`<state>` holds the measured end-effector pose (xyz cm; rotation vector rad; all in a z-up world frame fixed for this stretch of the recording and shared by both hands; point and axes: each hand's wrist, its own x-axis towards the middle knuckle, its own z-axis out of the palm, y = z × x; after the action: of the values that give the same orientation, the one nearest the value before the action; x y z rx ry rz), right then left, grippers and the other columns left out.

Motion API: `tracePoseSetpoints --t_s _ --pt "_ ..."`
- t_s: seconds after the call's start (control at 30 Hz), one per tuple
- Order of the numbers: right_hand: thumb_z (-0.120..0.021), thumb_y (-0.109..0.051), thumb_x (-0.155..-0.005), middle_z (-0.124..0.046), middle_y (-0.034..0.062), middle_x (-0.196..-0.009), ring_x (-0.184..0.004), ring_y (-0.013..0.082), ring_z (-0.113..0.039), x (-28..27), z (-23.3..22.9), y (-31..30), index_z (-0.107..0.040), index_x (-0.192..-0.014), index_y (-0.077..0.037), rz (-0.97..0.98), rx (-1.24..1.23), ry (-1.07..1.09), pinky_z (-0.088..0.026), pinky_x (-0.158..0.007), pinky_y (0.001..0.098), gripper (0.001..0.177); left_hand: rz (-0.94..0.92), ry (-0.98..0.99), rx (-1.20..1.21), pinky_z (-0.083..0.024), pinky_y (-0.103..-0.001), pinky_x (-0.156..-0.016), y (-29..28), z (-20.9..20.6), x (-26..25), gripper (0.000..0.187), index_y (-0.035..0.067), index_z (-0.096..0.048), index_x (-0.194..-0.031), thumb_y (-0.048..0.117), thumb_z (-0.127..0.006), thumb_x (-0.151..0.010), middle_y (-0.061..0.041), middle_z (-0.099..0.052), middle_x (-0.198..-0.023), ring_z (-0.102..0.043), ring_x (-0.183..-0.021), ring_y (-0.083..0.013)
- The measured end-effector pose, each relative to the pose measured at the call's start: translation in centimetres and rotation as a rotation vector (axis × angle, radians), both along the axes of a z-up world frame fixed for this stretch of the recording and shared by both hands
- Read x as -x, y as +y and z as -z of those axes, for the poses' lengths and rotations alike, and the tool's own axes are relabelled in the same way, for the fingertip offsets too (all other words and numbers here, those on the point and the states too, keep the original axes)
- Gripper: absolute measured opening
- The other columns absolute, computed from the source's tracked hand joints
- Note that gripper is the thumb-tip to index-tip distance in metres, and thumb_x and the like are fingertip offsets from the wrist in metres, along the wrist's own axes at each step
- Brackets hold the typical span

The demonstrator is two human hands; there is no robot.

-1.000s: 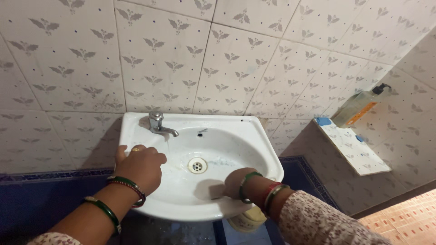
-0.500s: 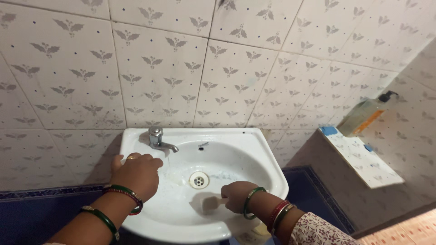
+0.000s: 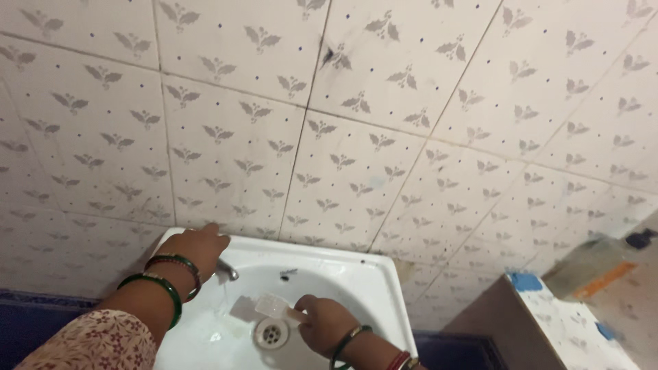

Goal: The person scrubs the sink and wall tiles with a brush, then turns on the faucet and washes their hands in the sink.

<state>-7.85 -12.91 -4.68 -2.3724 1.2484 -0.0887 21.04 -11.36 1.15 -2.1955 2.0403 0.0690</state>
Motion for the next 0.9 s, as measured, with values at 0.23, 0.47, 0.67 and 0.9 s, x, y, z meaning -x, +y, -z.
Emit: tracePoseSetpoints --t_s 0.23,0.47,0.67,0.9 --pt "-0.066 -0.022 -0.089 -0.072 0.0187 -0.103 -0.101 0.0371 -0.068 1.1 2.0 -2.7 -0.065 -0.121 -0.013 0.044 -0.057 -0.101 -0.053 -0.09 0.0454 0.033 -0.238 0.033 -0.03 -0.053 -0.041 -0.101 -1.0 -1.7 2.0 0.03 0.018 -0.063 -0.129 0.033 -0.056 -0.104 -0.006 -0.06 -0.134 -0.065 -0.122 -0.0246" --pt "-0.059 -0.018 -0.092 -0.073 0.0184 -0.088 -0.087 0.0371 -0.071 0.0 -0.8 -3.7 -0.066 -0.123 -0.024 0.115 0.107 -0.229 -0.056 -0.078 0.0469 0.032 -0.148 0.071 -0.173 -0.053 -0.037 -0.108 -0.8 -1.8 1.7 0.045 0.024 -0.056 -0.136 0.007 -0.063 -0.096 -0.002 -0.047 -0.147 -0.057 -0.132 -0.0248" --pt "-0.057 -0.023 -0.095 -0.073 0.0173 -0.089 -0.088 0.0384 -0.07 -3.7 -1.3 -4.7 -0.065 -0.119 -0.022 0.131 0.135 -0.216 -0.054 -0.078 0.0496 0.025 -0.141 0.196 -0.121 -0.053 -0.037 -0.105 -2.0 -0.3 0.2 0.055 0.017 -0.062 -0.126 0.033 -0.087 -0.08 -0.009 -0.049 -0.142 -0.062 -0.124 -0.0281" --pt "-0.057 -0.027 -0.097 -0.073 0.0168 -0.089 -0.088 0.0383 -0.068 -3.2 -0.8 -5.6 -0.065 -0.114 -0.021 0.114 0.16 -0.101 -0.052 -0.077 0.0514 0.019 -0.498 0.281 0.02 -0.057 -0.041 -0.097 -3.6 0.9 2.1 0.054 0.014 -0.063 -0.123 0.048 -0.081 -0.085 -0.011 -0.059 -0.128 -0.065 -0.119 -0.0289"
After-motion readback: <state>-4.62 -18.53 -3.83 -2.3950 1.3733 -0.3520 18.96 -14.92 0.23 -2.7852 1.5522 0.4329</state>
